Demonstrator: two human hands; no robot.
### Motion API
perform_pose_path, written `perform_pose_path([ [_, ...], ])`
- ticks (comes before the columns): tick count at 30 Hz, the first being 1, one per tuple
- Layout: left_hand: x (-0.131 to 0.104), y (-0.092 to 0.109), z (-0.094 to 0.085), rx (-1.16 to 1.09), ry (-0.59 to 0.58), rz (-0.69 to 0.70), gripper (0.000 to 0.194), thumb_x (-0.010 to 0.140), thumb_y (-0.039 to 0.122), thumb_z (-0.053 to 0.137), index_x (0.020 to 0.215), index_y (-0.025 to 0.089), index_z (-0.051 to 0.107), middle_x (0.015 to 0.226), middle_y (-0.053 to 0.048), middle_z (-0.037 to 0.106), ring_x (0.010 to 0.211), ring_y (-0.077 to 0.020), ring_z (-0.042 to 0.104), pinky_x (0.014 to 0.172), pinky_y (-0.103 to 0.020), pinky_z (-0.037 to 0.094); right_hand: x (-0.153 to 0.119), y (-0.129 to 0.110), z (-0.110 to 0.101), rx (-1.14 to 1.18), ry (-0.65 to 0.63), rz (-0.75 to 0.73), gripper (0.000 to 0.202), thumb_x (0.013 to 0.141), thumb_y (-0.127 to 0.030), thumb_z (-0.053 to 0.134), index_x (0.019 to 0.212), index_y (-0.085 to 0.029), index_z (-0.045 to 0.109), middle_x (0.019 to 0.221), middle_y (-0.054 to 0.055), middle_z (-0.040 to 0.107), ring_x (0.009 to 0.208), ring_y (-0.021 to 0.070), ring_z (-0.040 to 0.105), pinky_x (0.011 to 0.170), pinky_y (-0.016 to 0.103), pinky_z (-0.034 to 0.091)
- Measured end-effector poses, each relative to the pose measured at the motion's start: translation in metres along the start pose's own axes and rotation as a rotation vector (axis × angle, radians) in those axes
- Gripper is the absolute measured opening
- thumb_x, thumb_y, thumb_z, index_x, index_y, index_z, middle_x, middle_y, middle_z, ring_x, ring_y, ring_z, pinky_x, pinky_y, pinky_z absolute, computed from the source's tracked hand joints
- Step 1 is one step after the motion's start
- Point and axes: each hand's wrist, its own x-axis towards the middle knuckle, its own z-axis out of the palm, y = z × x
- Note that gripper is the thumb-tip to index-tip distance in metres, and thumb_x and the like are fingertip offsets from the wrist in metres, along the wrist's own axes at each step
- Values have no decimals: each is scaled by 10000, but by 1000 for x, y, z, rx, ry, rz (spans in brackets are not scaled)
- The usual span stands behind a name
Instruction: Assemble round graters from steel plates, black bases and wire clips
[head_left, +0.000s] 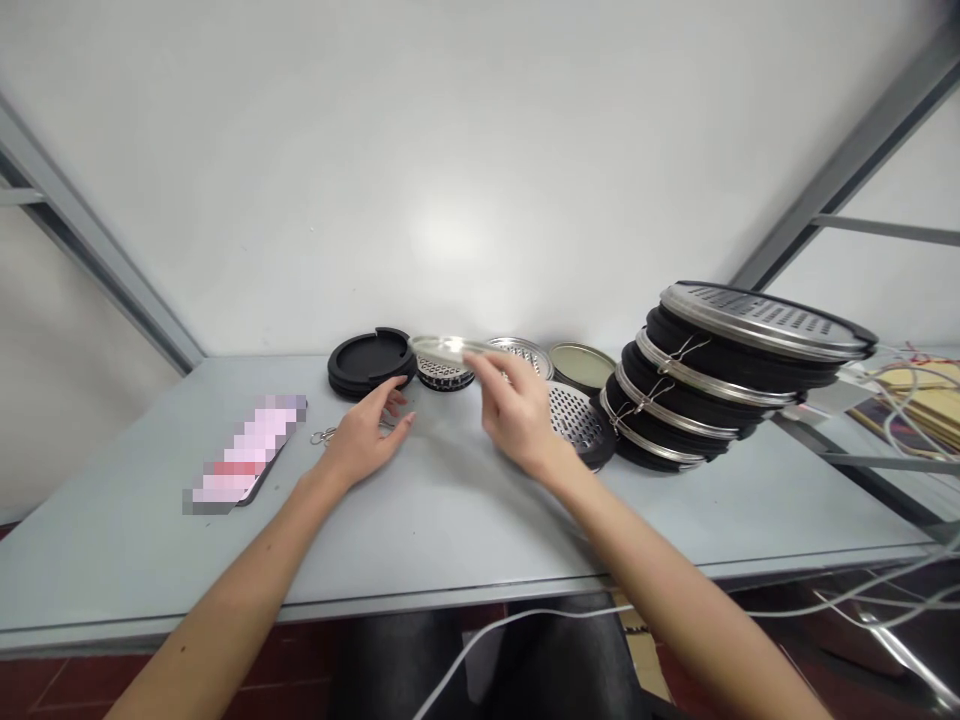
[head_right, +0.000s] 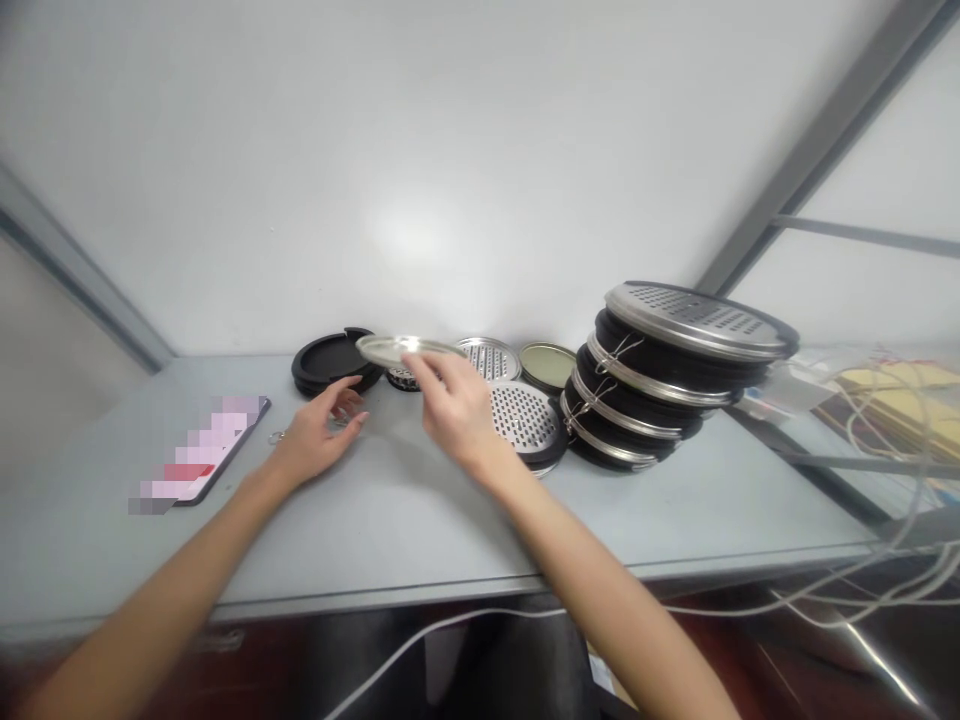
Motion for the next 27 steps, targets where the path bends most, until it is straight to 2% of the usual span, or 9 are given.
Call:
perform_pose_path([
  [3,1,0,-1,6,-1,-31,451,881,320,551,1299,193,440,969,-41,652,843,-192,624,741,-318,515,-20,-18,19,86,96,-76,409,895,-35,393,1204,-195,607,967,99,681,929,206,627,791,345,526],
  [7,1,0,-3,29,4,4,150,875,286,537,976,181,574,868,-41,641,777,-192,606,706,-317,493,-37,-23,32,146,51,-92,407,850,6,410,1159,-165,613,959,98,688,900,201,629,773,338,527],
  [9,2,0,-5,35,6,36,135,890,263,509,927,179,608,900,-52,643,816,-193,611,730,-314,488,-41,-21,32,162,13,-43,417,837,7,415,1160,-167,613,990,102,686,923,206,629,790,345,531],
  [12,4,-2,-8,55,15,55,167,900,257,506,930,173,646,910,-58,658,843,-194,619,761,-314,485,-43,-19,29,182,-48,19,428,821,5,428,1167,-167,613,1038,111,678,963,216,626,818,355,531],
  [15,4,-8,-9,77,41,17,187,884,283,553,998,173,654,909,-49,674,830,-190,630,765,-310,493,-42,-17,27,187,-99,40,426,812,5,437,1162,-161,614,1050,114,677,971,223,622,831,361,524],
  [18,4,-13,-9,76,70,-32,353,854,329,617,1175,185,597,947,-42,677,849,-193,641,760,-307,510,-42,-17,27,177,-123,55,410,812,-1,448,1155,-148,617,1057,120,679,969,227,621,836,362,517],
  [20,4,-13,-8,70,73,-15,440,845,351,636,1245,188,556,988,-49,666,886,-200,638,777,-316,518,-42,-18,27,166,-140,63,401,816,-8,455,1154,-146,619,1069,121,680,964,227,623,832,358,512],
  [24,4,-6,-10,54,12,99,417,860,369,633,1241,210,579,1115,-63,629,1022,-219,610,913,-358,498,-43,-21,26,168,-184,55,365,836,-40,475,1149,-157,622,1082,112,683,991,222,618,862,349,496],
  [27,3,-4,-11,27,-54,130,373,855,416,652,1179,232,640,1148,-58,624,1072,-223,596,959,-369,486,-41,-24,24,189,-229,72,267,874,-111,498,1092,-164,641,1035,96,692,966,212,618,859,334,487],
])
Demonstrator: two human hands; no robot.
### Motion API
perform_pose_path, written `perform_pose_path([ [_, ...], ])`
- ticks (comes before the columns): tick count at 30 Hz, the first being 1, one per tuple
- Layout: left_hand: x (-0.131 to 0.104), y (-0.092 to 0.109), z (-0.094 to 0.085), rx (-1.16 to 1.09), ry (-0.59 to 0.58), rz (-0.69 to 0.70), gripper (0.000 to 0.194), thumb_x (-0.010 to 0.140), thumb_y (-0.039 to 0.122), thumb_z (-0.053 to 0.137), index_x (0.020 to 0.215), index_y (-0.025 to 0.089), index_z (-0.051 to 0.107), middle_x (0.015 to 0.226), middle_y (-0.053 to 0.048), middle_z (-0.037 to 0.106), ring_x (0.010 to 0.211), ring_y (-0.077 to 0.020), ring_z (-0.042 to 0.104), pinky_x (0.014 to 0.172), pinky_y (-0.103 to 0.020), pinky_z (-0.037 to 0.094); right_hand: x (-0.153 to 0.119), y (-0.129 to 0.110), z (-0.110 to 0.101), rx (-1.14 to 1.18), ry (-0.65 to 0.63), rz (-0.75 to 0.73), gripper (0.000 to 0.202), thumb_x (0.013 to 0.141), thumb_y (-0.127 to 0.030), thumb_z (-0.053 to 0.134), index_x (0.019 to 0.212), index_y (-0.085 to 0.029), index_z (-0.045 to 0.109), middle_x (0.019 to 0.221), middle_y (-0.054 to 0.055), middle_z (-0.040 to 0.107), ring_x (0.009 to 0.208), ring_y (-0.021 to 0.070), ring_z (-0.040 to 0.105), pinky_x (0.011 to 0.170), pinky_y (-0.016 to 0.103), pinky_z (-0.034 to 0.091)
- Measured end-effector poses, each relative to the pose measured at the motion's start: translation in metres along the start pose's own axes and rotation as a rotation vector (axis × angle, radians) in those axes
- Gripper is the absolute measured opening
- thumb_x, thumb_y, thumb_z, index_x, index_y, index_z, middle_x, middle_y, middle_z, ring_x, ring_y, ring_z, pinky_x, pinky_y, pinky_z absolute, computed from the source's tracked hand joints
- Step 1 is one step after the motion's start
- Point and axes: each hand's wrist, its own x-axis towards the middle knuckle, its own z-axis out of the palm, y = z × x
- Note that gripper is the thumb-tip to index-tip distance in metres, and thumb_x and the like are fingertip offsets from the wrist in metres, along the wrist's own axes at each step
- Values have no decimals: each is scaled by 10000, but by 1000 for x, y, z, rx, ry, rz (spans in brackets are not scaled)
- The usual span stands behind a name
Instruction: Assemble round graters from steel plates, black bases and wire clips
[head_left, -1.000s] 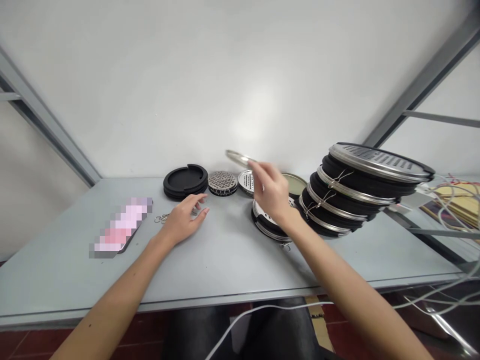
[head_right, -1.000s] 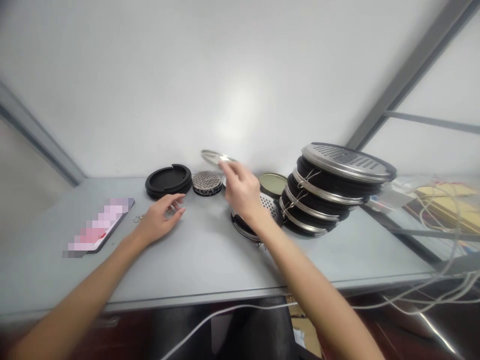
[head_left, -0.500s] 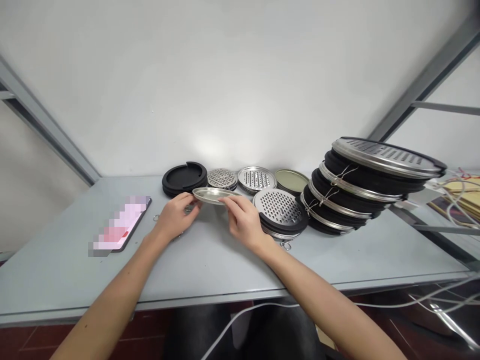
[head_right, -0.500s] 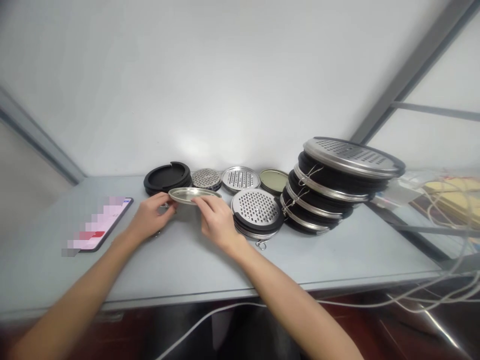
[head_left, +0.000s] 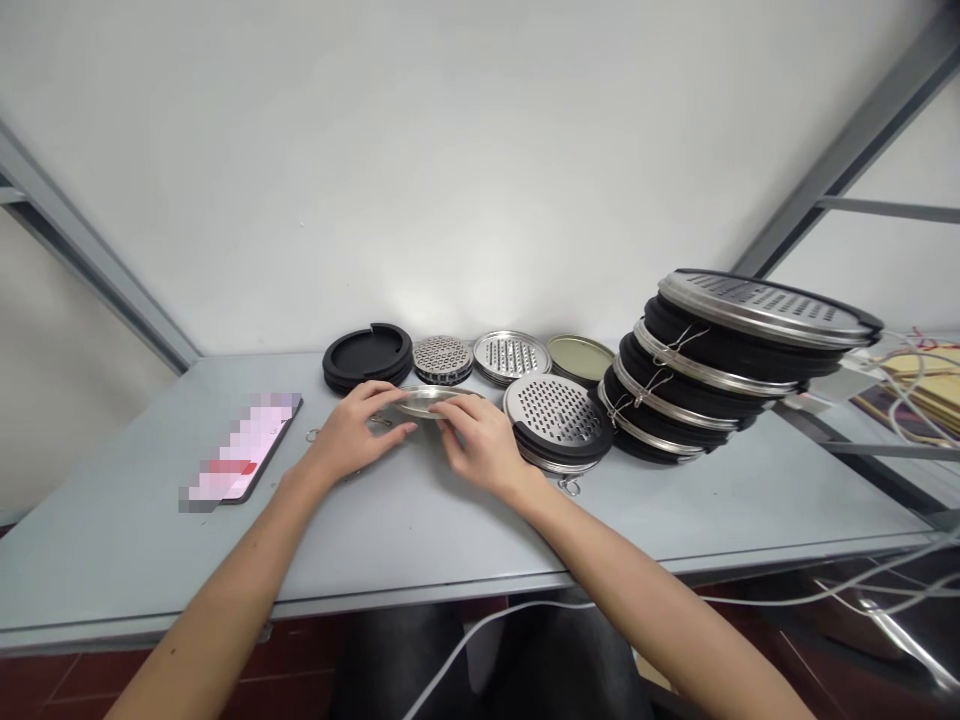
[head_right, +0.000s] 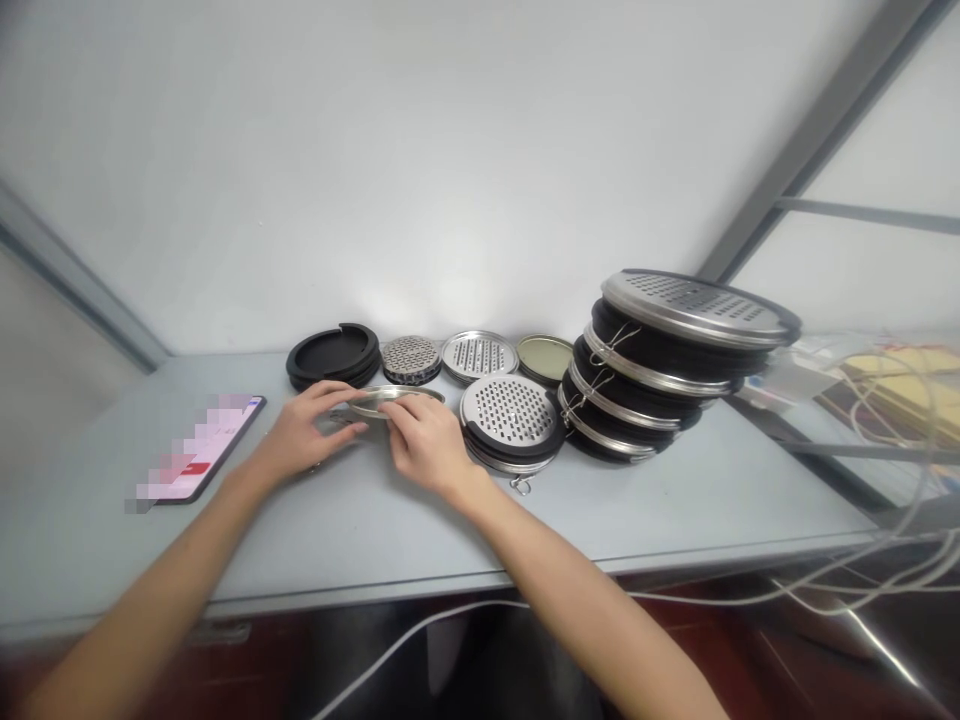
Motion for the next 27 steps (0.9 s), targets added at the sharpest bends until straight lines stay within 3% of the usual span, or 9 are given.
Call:
perform_pose_path([
  [6,-3,-7,4,15,-68,15,267,860,467,641,974,244,735,1034,-49,683,975,-219,630,892,-383,521,2,-2,-3,13,-206,49,164,912,-222,516,926,-180,675,839,55,684,800,180,601,741,294,453],
  [17,-4,-3,6,-6,-236,23,209,836,425,671,913,249,753,962,-32,706,905,-201,639,818,-333,513,3,0,-6,36,-395,89,173,908,-257,545,873,-182,696,795,41,683,753,157,592,684,260,391],
  [22,-3,0,4,-21,-333,12,191,824,437,672,874,271,753,865,-14,719,859,-203,642,775,-329,507,4,3,-7,20,-437,124,214,929,-172,483,1026,-175,674,938,69,699,874,184,620,751,281,421],
  [27,-2,-1,5,-54,-349,4,195,813,451,677,856,279,758,837,-27,722,848,-213,649,759,-342,514,3,9,-1,-28,-486,143,266,923,-141,489,1155,-127,618,1123,131,660,1034,222,592,915,344,431],
])
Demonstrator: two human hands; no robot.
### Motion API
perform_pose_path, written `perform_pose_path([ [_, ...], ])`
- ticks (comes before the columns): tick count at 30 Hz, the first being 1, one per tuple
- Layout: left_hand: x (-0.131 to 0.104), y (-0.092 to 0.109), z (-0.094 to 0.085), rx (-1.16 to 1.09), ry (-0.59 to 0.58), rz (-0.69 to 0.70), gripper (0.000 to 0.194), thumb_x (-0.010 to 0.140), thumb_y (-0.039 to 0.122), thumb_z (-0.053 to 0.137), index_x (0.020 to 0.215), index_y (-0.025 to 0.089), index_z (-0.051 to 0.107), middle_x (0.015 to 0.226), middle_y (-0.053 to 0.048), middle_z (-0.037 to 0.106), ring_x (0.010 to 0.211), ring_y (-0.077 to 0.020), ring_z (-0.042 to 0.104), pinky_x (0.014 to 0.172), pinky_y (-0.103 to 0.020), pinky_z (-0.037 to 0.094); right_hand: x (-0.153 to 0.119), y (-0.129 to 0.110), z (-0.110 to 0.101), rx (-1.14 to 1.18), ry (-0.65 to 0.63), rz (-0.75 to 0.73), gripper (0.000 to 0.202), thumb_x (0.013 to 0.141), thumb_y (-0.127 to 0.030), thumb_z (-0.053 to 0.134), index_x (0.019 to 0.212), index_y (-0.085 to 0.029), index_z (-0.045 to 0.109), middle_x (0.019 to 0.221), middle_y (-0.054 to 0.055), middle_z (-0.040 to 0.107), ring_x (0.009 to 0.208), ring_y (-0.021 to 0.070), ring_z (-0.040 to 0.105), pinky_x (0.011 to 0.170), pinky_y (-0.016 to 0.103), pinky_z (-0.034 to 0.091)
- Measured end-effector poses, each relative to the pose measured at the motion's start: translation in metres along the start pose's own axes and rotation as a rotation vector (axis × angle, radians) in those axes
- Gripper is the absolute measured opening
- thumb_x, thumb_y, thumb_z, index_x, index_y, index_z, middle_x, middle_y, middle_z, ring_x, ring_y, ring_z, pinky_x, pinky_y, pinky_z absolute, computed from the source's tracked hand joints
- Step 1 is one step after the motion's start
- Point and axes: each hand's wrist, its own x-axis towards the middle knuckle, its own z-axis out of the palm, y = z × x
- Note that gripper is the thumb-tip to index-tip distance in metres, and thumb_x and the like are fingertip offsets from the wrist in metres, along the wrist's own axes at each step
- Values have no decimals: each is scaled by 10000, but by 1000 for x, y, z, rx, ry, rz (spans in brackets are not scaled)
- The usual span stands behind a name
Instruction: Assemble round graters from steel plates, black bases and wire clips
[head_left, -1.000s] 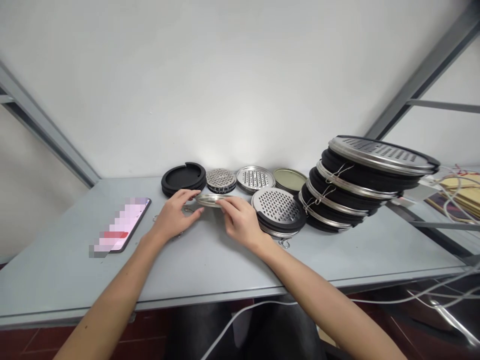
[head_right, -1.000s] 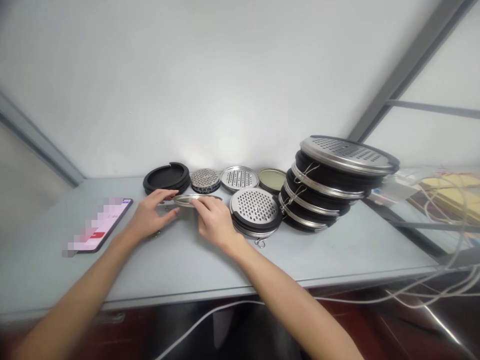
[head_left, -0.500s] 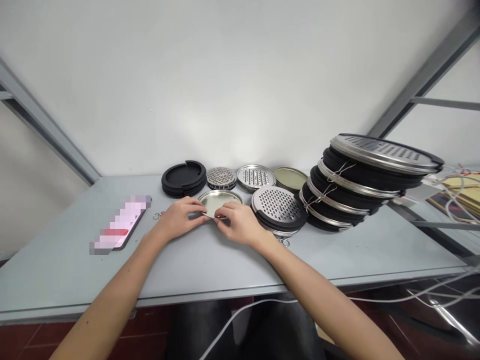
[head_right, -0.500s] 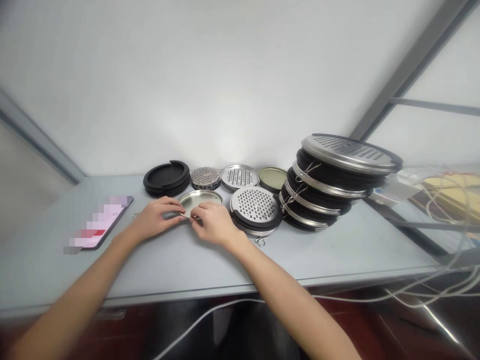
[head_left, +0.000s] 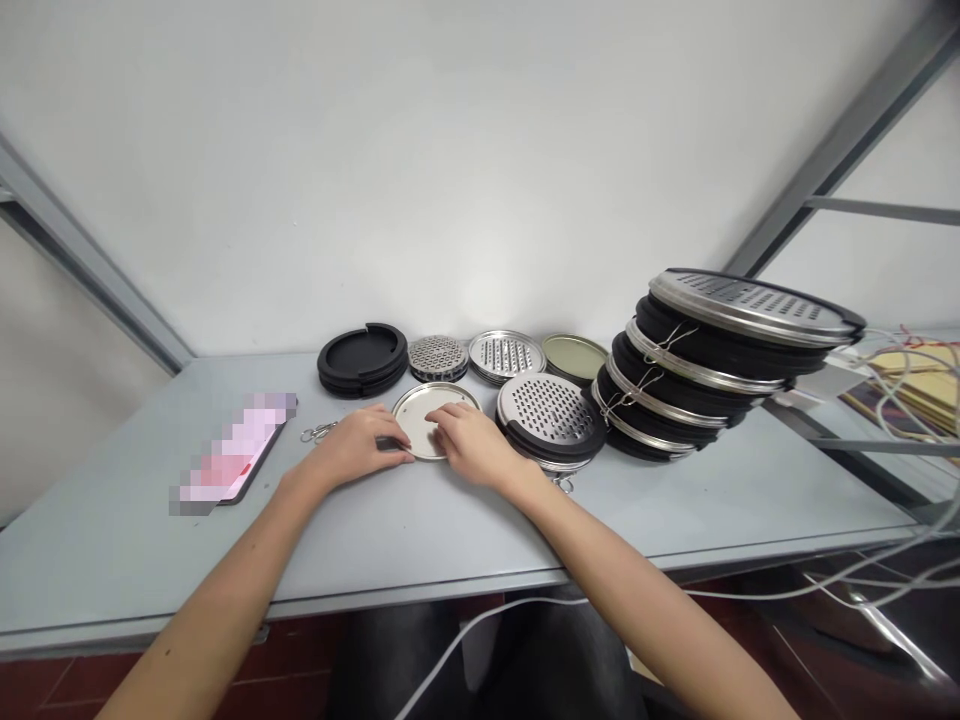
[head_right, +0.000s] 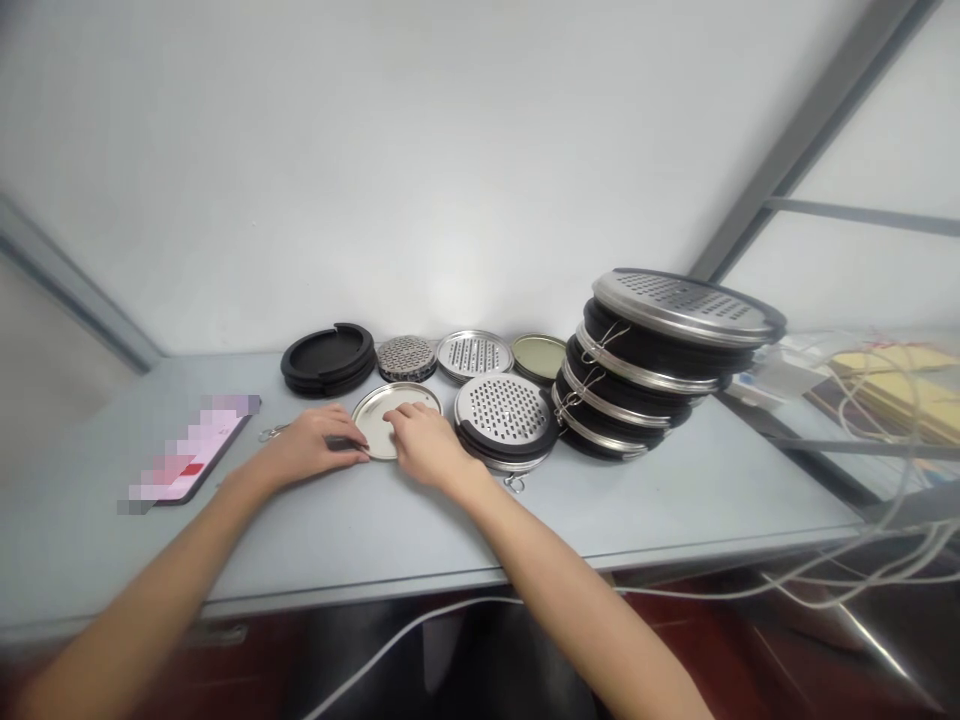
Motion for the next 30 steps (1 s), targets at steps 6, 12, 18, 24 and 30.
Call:
perform_pose_path([
  [6,-1,5,0,-23,4,-57,247,798,446,696,949,257,745,812,-27,721,832,-212,661,757,-337,520,-2,4,6,-45,-61,-27,257,924,-144,480,1141,-111,614,1143,154,625,1086,249,571,937,368,430],
  [12,0,0,3,64,119,-72,289,868,447,608,1022,227,716,1002,-60,706,926,-231,641,827,-375,517,-3,0,-1,-39,-99,-29,267,955,-170,437,1154,-117,606,1148,151,620,1087,243,573,932,374,426],
  [18,-1,-3,5,58,159,-38,312,858,454,615,1054,231,706,1164,-88,648,1079,-259,597,960,-438,492,-3,0,-2,-33,-95,-30,255,963,-189,440,1147,-124,604,1147,149,618,1084,236,572,934,375,419],
  [24,-1,-3,6,70,157,-59,344,872,458,595,1108,225,683,1205,-93,622,1111,-260,583,986,-441,482,-3,1,1,-22,-68,-34,222,953,-194,465,1101,-138,621,1120,134,619,1079,231,567,957,382,406],
  [30,3,-5,9,66,239,-103,341,911,445,536,1128,213,661,1178,-91,632,1104,-250,591,958,-405,498,-2,2,5,-16,-34,7,231,936,-256,523,1108,-138,622,1142,140,603,1129,250,533,992,405,383],
])
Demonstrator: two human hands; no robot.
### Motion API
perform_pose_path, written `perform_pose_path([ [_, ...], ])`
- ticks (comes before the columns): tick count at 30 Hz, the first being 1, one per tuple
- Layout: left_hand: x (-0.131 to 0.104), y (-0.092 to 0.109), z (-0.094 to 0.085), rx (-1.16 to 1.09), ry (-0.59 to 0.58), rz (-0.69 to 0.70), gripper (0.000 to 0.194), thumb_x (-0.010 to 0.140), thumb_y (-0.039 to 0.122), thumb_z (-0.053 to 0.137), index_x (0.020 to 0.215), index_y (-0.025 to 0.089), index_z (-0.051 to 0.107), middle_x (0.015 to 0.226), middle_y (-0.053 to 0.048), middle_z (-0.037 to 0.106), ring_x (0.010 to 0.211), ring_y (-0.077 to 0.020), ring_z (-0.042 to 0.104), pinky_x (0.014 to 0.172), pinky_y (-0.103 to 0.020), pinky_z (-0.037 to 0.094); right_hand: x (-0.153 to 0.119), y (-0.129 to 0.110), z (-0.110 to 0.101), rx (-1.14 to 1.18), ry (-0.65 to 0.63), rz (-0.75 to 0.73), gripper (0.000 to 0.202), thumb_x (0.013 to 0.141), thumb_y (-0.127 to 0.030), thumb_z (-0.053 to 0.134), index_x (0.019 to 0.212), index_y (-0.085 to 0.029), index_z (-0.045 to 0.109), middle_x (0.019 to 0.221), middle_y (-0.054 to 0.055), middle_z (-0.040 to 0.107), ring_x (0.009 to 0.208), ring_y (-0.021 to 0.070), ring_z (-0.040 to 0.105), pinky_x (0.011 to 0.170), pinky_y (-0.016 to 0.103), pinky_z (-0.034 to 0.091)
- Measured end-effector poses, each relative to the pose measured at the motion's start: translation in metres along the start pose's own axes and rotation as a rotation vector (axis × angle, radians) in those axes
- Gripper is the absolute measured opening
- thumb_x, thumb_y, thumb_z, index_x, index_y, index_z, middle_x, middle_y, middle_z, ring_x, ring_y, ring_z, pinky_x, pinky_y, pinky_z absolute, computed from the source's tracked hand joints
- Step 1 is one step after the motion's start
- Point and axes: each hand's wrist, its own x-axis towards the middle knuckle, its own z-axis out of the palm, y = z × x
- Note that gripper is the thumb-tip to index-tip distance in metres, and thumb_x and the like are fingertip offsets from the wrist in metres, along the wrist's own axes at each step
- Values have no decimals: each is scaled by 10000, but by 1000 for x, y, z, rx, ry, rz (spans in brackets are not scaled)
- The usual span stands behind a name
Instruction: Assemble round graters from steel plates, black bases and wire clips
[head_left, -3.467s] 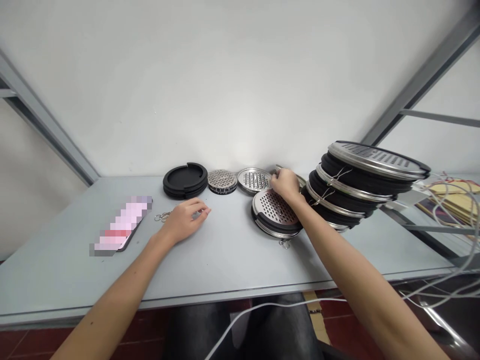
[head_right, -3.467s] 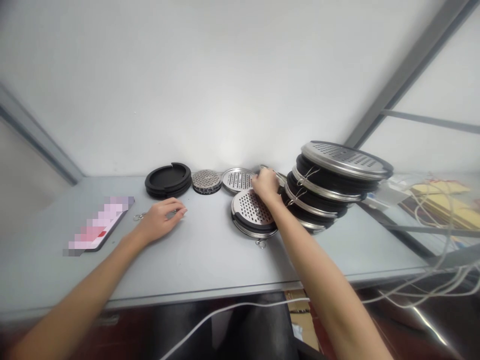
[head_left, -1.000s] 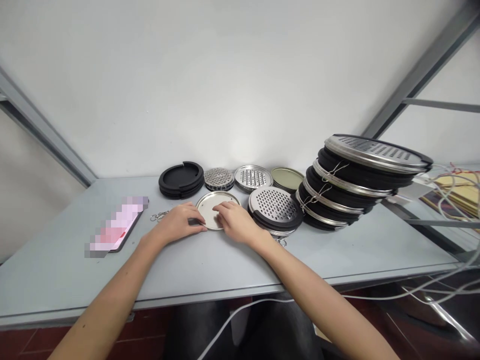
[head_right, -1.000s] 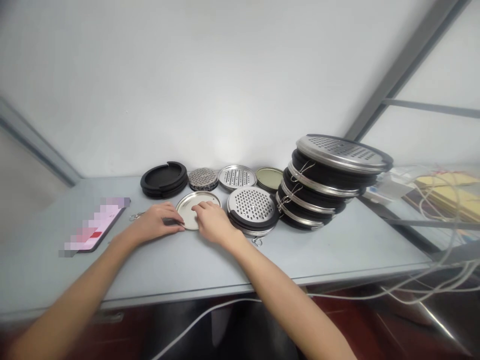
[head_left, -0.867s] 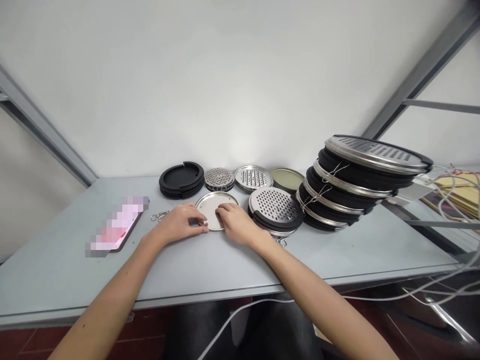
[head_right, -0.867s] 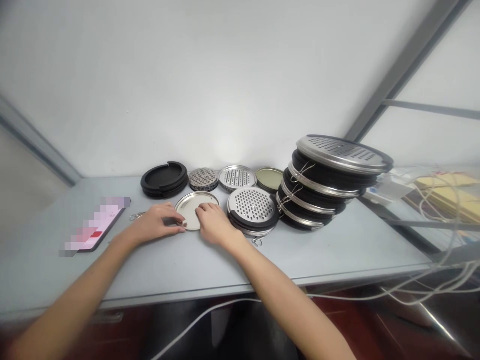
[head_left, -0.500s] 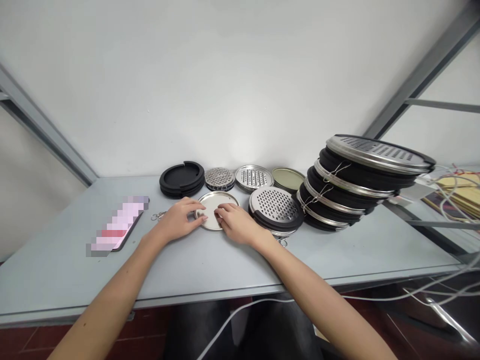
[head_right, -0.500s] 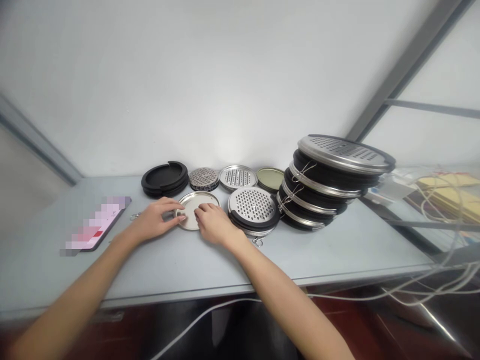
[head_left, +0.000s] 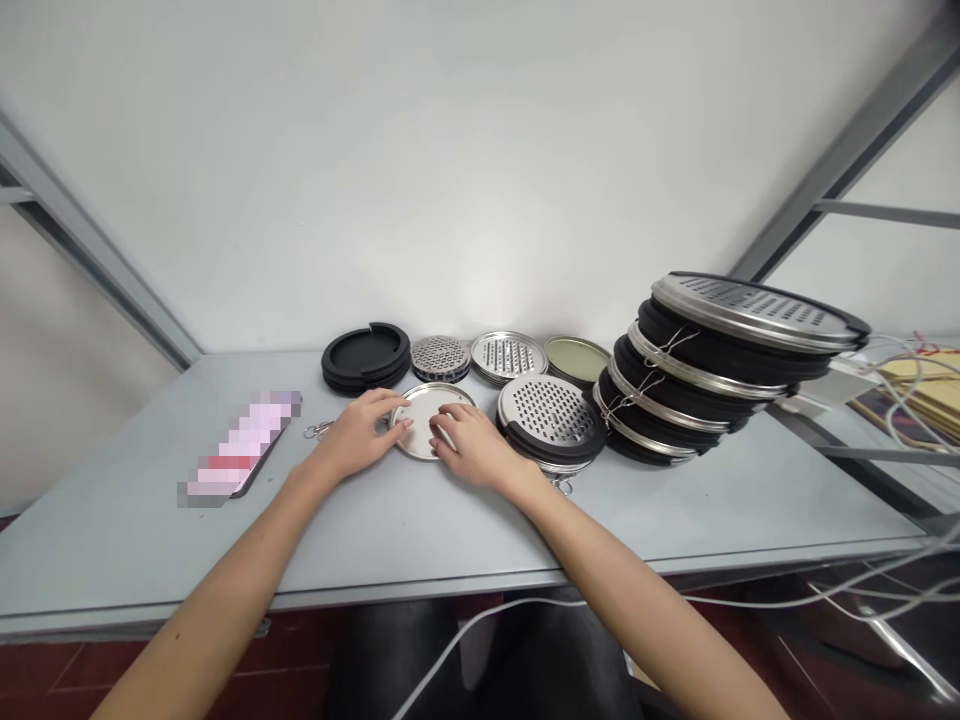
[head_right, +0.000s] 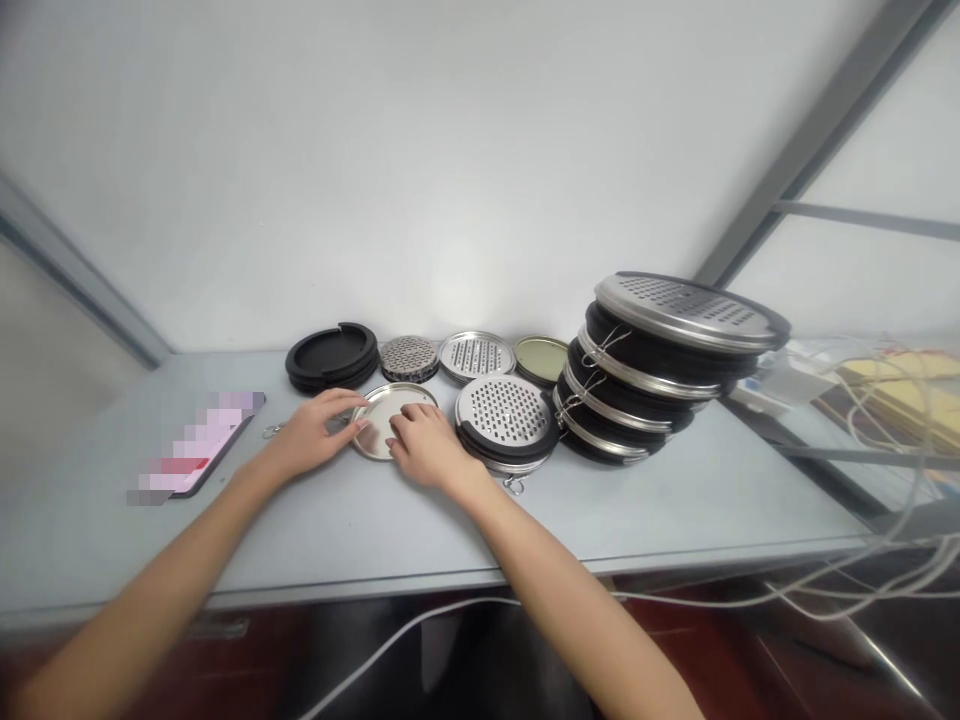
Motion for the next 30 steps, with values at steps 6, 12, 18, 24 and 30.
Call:
perform_pose_path([
  [6,28,16,7,-16,57,143,373,985,381,411,1214,168,615,1317,-107,572,1312,-241,459,1136,-417,345,0,-1,-2,10,-20,-18,205,923,-260,532,1051,-128,622,1099,133,613,1085,243,543,970,396,397],
  [12,62,13,30,-12,-62,66,513,1022,441,239,1233,146,602,1423,-122,503,1413,-262,346,1167,-470,288,1,-1,-3,18,-26,-9,221,924,-288,537,1051,-133,629,1090,132,615,1057,244,550,939,402,412],
  [18,56,-9,45,52,-103,84,608,1015,483,199,1317,77,535,1448,-190,457,1431,-290,305,1177,-477,253,1,-2,-5,-8,-48,0,230,928,-298,535,1057,-131,627,1125,142,604,1082,252,545,947,419,410],
  [24,52,-12,52,106,-99,80,586,1014,475,213,1339,84,505,1475,-191,419,1437,-303,286,1169,-496,256,1,-2,-6,-3,-52,-17,221,927,-288,540,1056,-127,618,1123,134,608,1097,254,544,949,409,415],
  [30,55,-10,50,152,-63,84,582,1011,460,224,1323,50,495,1403,-222,449,1379,-314,366,1143,-477,300,0,-1,-4,-25,-47,-5,272,931,-314,529,1101,-113,596,1156,151,596,1128,265,529,968,409,414],
])
